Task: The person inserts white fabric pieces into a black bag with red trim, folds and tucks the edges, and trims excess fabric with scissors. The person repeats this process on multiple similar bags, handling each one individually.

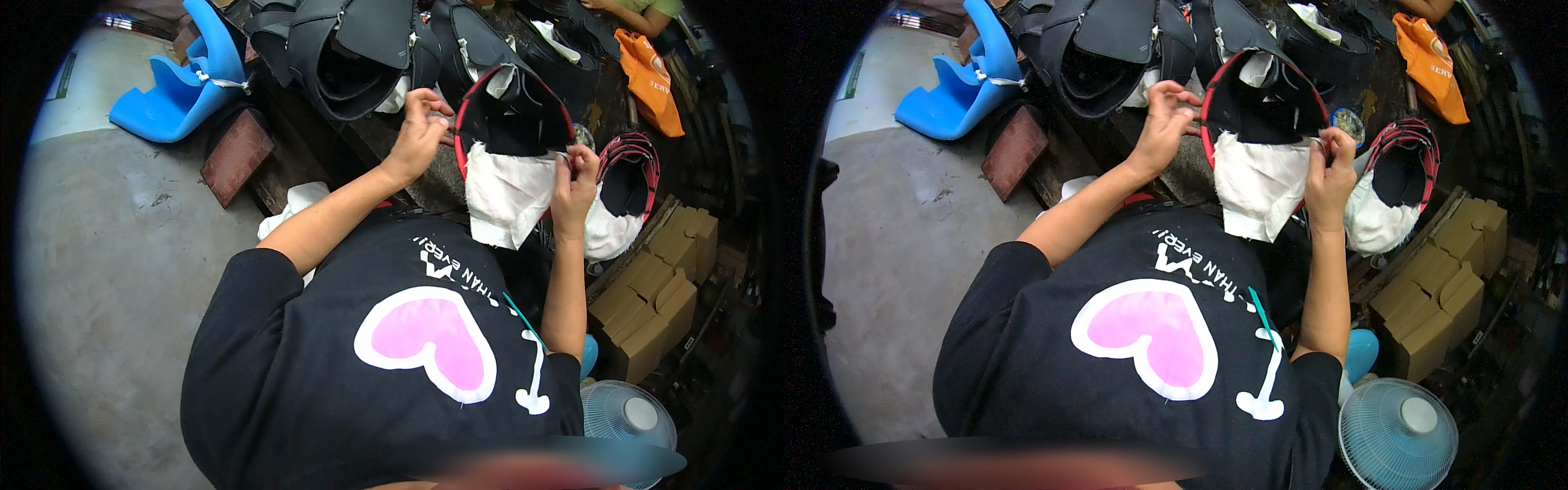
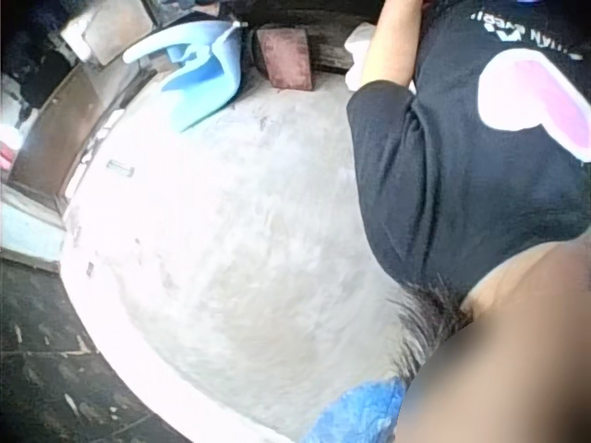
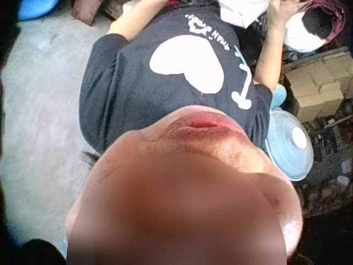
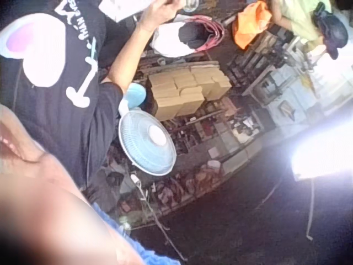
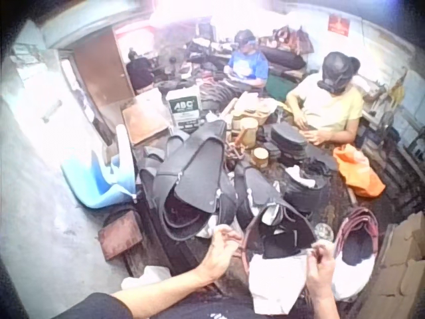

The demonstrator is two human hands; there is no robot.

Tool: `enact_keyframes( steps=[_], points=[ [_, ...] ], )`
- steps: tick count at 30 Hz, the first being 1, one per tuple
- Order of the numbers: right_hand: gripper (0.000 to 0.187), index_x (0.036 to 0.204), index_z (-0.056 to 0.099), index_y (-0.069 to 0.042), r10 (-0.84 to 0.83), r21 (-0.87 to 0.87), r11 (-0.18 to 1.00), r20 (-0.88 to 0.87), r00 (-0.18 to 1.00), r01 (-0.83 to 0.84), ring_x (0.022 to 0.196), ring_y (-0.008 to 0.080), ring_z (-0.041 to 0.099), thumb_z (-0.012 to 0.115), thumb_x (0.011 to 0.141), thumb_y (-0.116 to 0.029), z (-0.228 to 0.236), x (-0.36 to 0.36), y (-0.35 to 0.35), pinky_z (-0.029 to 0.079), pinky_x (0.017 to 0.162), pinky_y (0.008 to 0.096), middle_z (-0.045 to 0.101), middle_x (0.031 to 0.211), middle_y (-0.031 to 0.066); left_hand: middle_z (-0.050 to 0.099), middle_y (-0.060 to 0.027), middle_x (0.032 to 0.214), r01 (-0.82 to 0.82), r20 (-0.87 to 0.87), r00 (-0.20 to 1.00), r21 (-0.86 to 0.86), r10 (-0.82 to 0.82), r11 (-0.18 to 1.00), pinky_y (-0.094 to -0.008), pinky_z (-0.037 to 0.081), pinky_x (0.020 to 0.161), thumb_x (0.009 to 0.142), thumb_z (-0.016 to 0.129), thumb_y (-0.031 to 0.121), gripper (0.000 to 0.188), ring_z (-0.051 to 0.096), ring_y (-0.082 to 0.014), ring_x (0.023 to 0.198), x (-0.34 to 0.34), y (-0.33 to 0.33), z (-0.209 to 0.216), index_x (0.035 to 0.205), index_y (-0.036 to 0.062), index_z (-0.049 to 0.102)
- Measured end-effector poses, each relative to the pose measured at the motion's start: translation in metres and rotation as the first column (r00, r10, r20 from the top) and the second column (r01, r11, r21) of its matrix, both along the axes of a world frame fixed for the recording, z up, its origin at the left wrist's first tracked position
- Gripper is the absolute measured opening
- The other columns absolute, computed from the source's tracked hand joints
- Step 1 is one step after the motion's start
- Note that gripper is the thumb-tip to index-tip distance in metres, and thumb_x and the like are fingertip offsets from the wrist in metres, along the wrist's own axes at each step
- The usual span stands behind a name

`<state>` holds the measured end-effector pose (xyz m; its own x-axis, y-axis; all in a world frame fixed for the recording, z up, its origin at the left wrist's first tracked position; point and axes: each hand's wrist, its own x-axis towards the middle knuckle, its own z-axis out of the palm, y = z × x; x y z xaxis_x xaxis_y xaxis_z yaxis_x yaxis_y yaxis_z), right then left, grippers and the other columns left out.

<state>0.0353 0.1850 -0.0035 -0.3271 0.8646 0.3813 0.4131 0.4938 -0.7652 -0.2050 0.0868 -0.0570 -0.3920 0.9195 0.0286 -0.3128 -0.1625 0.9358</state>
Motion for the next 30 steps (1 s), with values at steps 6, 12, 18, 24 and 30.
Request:
enact_keyframes(
  steps=[6,12,18,24,30],
  points=[
    [0.022,0.110,0.051,-0.003,-0.050,-0.015,0.999,-0.035,0.998,0.050,0.080,0.0114,0.053,0.060,0.090,0.000,-0.001,0.011,0.002,0.046,0.076,0.0245,0.057,0.099,0.0056,0.048,-0.0196,0.101,-0.006,-0.870,0.453,-0.224,-0.197,0.974,-0.0439,0.049,0.082,0.083,0.060,0.002,0.055,0.058,-0.0415,0.091,-0.007,0.057,-0.005,0.135,0.0127,0.046],
    [0.025,0.112,0.051,-0.004,0.012,-0.088,0.996,-0.081,0.997,-0.019,0.080,0.0103,0.052,0.060,0.089,0.001,-0.007,0.014,-0.001,0.044,0.075,0.0236,0.056,0.097,0.0038,0.049,-0.0192,0.097,-0.092,-0.869,0.482,-0.182,-0.116,0.979,-0.0405,0.047,0.082,0.089,0.050,0.006,0.038,0.057,-0.0373,0.093,-0.007,0.102,-0.030,0.126,0.0165,0.053],
    [0.027,0.114,0.050,-0.004,0.112,-0.059,0.992,-0.048,0.992,-0.115,0.082,0.0116,0.056,0.058,0.089,0.001,-0.015,0.012,-0.001,0.046,0.076,0.0249,0.058,0.094,0.0047,0.063,-0.0087,0.109,0.184,-0.026,0.979,-0.312,-0.201,0.932,-0.0317,0.051,0.084,0.102,0.046,0.026,0.037,0.064,-0.0214,0.091,-0.023,0.070,-0.023,0.132,0.0032,0.047],
    [0.030,0.115,0.053,-0.005,0.308,-0.121,0.948,0.117,0.944,-0.294,0.085,0.0214,0.066,0.055,0.086,0.005,-0.020,0.011,0.000,0.050,0.078,0.0286,0.063,0.097,0.0111,0.042,-0.0173,0.136,0.045,-0.907,0.262,0.352,0.329,0.935,-0.0369,0.048,0.095,0.079,0.074,0.011,0.061,0.054,-0.0339,0.113,-0.014,-0.022,0.014,0.133,0.0051,0.046],
    [0.036,0.119,0.050,-0.010,0.338,-0.147,0.941,0.314,0.887,-0.306,0.099,0.0355,0.065,0.057,0.085,0.000,-0.072,-0.009,0.020,0.051,0.083,0.0384,0.065,0.109,0.0152,0.062,-0.0103,0.114,0.272,-0.955,0.222,-0.133,-0.196,0.953,-0.0387,0.054,0.081,0.081,0.069,0.014,0.048,0.063,-0.0307,0.097,0.004,-0.009,-0.007,0.127,0.0104,0.055]
  ],
)
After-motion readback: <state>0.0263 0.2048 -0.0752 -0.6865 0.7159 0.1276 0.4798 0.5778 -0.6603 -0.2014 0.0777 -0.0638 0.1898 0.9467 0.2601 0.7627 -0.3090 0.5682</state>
